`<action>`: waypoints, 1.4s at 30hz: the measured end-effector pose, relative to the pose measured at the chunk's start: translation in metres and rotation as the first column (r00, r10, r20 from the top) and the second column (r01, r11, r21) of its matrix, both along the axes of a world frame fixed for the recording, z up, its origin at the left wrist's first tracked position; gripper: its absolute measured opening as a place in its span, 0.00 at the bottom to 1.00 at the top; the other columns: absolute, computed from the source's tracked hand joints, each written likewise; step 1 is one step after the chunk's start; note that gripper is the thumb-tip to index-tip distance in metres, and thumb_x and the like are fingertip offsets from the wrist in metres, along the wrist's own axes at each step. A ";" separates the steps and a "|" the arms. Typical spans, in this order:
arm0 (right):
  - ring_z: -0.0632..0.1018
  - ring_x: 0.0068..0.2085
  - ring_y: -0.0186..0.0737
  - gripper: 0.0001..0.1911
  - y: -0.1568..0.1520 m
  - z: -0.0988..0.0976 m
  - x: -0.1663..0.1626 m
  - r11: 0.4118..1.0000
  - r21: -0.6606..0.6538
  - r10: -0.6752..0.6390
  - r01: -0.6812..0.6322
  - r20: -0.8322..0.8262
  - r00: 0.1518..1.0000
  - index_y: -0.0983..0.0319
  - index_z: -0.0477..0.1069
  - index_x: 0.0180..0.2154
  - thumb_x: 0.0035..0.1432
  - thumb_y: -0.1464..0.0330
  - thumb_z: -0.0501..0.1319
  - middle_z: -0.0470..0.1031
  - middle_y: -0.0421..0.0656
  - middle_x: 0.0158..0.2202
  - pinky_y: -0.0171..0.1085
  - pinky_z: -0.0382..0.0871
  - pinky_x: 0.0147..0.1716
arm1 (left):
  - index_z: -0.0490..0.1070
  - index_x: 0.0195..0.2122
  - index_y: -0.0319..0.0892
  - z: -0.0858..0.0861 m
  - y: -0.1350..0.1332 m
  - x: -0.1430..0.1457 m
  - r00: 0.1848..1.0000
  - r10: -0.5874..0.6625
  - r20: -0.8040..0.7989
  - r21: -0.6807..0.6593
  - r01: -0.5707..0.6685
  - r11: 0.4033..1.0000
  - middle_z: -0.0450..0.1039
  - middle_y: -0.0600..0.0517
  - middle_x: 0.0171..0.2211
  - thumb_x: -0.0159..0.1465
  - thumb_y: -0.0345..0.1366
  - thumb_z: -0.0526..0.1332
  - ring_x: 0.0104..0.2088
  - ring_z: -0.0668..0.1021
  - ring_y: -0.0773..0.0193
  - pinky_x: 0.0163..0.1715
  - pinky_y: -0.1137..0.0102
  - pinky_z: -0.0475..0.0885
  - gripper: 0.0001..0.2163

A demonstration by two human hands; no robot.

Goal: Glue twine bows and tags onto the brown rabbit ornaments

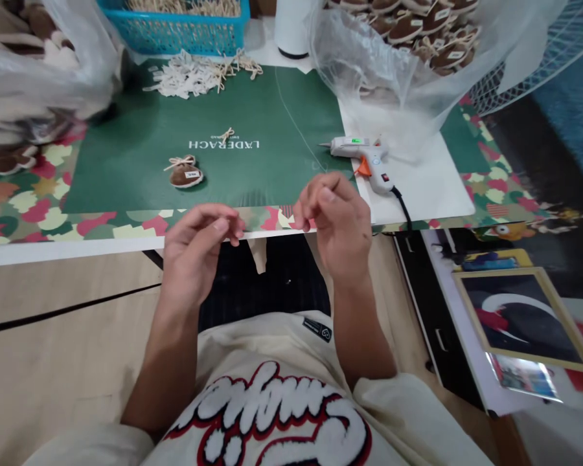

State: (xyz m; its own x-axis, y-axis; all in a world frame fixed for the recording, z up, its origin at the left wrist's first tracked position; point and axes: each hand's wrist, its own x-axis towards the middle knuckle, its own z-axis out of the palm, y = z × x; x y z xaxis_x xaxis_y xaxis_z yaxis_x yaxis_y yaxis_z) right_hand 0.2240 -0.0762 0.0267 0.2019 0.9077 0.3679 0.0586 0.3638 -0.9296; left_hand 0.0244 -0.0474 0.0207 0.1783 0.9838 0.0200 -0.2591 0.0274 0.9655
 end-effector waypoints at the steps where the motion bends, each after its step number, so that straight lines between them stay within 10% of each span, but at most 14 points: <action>1: 0.72 0.27 0.36 0.22 0.003 0.002 0.002 1.000 0.000 0.009 -0.009 0.006 1.000 0.55 0.62 0.33 0.75 0.49 0.51 0.64 0.38 0.29 0.39 0.74 0.29 | 0.84 0.39 0.44 -0.001 -0.003 0.002 0.999 -0.029 -0.046 0.013 0.029 0.999 0.79 0.48 0.34 0.64 0.40 0.73 0.35 0.79 0.63 0.35 0.71 0.75 0.06; 6: 0.73 0.28 0.39 0.28 0.010 0.006 0.006 1.000 -0.007 -0.025 0.026 0.121 0.992 0.54 0.61 0.33 0.73 0.39 0.46 0.64 0.40 0.30 0.42 0.76 0.27 | 0.83 0.51 0.46 -0.010 -0.035 0.044 0.896 -0.432 -0.106 -0.025 0.431 0.902 0.81 0.43 0.51 0.58 0.37 0.77 0.47 0.82 0.57 0.45 0.66 0.80 0.19; 11: 0.70 0.25 0.38 0.28 0.006 0.010 0.014 0.996 -0.025 -0.080 0.080 0.008 0.997 0.54 0.62 0.32 0.69 0.38 0.54 0.63 0.40 0.28 0.42 0.75 0.24 | 0.84 0.32 0.40 -0.031 -0.052 0.081 0.803 -0.593 -0.055 -0.142 0.582 0.801 0.78 0.49 0.26 0.64 0.44 0.73 0.24 0.77 0.67 0.25 0.73 0.73 0.11; 23: 0.67 0.24 0.31 0.23 0.012 0.001 0.012 0.997 -0.075 -0.022 -0.009 -0.401 0.916 0.56 0.59 0.31 0.67 0.49 0.63 0.58 0.35 0.28 0.33 0.65 0.23 | 0.84 0.32 0.40 -0.014 -0.017 0.021 0.995 -0.102 0.008 -0.202 0.101 0.974 0.76 0.52 0.25 0.57 0.48 0.78 0.22 0.75 0.71 0.20 0.76 0.71 0.15; 30: 0.64 0.24 0.31 0.18 0.031 0.016 0.001 0.995 -0.012 0.080 -0.100 -0.520 0.850 0.56 0.61 0.31 0.69 0.56 0.63 0.55 0.35 0.29 0.33 0.61 0.21 | 0.80 0.58 0.46 -0.014 -0.018 0.040 0.873 -0.444 -0.203 0.052 0.462 0.885 0.82 0.45 0.53 0.62 0.35 0.75 0.50 0.83 0.58 0.51 0.67 0.80 0.22; 33: 0.63 0.24 0.30 0.15 0.036 0.029 -0.004 0.986 0.012 0.142 -0.163 -0.558 0.818 0.57 0.63 0.32 0.71 0.60 0.60 0.55 0.35 0.29 0.32 0.60 0.22 | 0.84 0.49 0.43 -0.011 -0.016 0.058 0.775 -0.598 -0.203 0.021 0.614 0.789 0.84 0.46 0.46 0.64 0.34 0.73 0.44 0.83 0.61 0.48 0.68 0.79 0.12; 42: 0.63 0.24 0.31 0.20 0.070 0.031 0.000 0.989 -0.113 0.030 -0.093 -0.463 0.886 0.56 0.60 0.31 0.69 0.53 0.62 0.57 0.35 0.28 0.33 0.62 0.22 | 0.87 0.36 0.43 0.001 0.028 0.033 0.959 -0.279 0.056 -0.216 0.284 0.934 0.83 0.51 0.29 0.65 0.39 0.74 0.29 0.81 0.72 0.33 0.81 0.77 0.06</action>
State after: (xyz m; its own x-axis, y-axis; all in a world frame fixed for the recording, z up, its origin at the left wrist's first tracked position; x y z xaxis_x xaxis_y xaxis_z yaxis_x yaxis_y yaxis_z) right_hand 0.2240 -0.0062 0.0580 0.2620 0.9566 0.1278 -0.4041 0.2290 -0.8856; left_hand 0.0570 -0.0192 0.0219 0.4507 0.8737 -0.1830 -0.2331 0.3131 0.9207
